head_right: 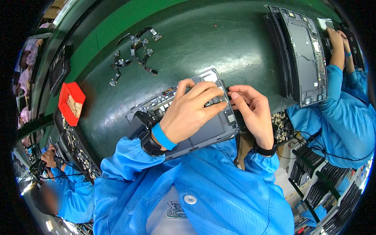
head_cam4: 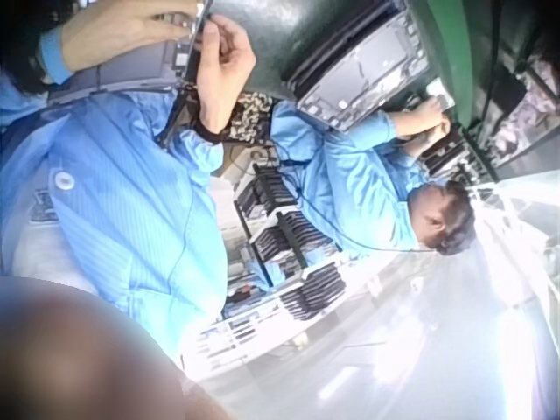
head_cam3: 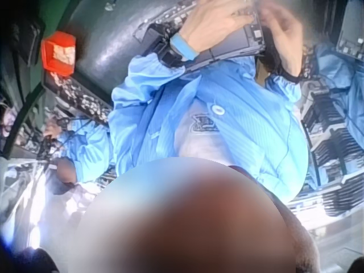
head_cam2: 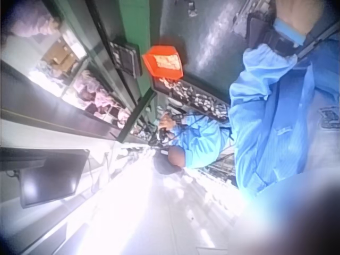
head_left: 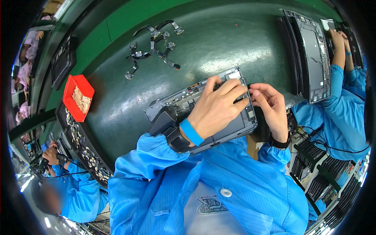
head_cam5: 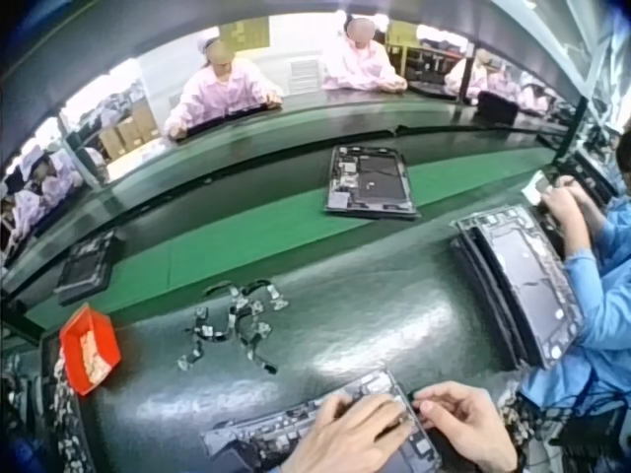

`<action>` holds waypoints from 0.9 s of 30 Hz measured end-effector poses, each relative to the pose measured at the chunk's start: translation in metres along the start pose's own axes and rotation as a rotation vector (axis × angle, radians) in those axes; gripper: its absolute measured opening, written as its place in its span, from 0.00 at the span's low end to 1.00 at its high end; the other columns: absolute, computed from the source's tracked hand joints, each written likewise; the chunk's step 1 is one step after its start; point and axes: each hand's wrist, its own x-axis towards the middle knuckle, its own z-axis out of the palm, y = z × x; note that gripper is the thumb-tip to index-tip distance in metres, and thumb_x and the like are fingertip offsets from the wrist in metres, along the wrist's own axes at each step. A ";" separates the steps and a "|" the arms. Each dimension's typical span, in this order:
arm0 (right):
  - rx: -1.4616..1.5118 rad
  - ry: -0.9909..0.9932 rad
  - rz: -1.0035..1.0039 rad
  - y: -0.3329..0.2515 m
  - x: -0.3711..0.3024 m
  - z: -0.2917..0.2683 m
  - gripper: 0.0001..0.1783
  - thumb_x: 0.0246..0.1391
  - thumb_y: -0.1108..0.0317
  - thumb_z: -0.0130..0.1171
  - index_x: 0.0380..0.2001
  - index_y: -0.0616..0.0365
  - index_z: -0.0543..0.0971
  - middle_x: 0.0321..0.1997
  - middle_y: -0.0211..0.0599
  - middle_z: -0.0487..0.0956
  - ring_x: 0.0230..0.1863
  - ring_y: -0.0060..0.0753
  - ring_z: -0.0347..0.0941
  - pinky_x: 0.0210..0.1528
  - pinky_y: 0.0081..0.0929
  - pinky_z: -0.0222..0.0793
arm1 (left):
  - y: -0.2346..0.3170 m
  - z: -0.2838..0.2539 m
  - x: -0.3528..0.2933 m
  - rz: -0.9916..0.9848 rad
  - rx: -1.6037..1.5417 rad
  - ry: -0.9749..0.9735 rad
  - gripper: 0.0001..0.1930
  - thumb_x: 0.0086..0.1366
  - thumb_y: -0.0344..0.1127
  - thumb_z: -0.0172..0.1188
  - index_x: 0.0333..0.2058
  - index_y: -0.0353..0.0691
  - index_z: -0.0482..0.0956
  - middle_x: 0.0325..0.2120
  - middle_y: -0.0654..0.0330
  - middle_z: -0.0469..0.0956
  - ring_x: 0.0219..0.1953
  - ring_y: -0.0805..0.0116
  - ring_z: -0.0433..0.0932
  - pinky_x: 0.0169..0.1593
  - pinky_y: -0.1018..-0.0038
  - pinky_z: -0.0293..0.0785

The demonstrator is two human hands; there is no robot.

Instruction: The person is seen connecting components inside an electronic device, likely a tablet or laptop, using their hands on a factory assembly line.

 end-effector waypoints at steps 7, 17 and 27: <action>-0.289 0.050 -0.069 0.002 -0.007 0.009 0.15 0.65 0.70 0.65 0.52 0.65 0.81 0.38 0.29 0.82 0.32 0.14 0.73 0.34 0.16 0.69 | 0.046 -0.004 -0.032 -0.198 0.099 -0.245 0.48 0.57 0.63 0.65 0.68 0.35 0.68 0.73 0.51 0.61 0.77 0.56 0.54 0.75 0.42 0.48; -0.750 0.204 -0.312 -0.010 -0.017 0.035 0.09 0.64 0.70 0.63 0.34 0.67 0.78 0.31 0.51 0.79 0.29 0.46 0.76 0.35 0.37 0.72 | 0.040 -0.012 -0.042 -0.177 0.115 -0.140 0.50 0.54 0.61 0.70 0.69 0.34 0.66 0.73 0.49 0.61 0.76 0.56 0.56 0.76 0.41 0.46; -0.023 0.077 -0.224 -0.006 -0.041 0.036 0.11 0.74 0.69 0.50 0.53 0.60 0.74 0.48 0.31 0.79 0.47 0.18 0.71 0.50 0.20 0.67 | 0.034 0.000 -0.060 -0.166 0.058 0.027 0.58 0.58 0.71 0.61 0.75 0.34 0.53 0.78 0.49 0.46 0.81 0.54 0.40 0.77 0.36 0.28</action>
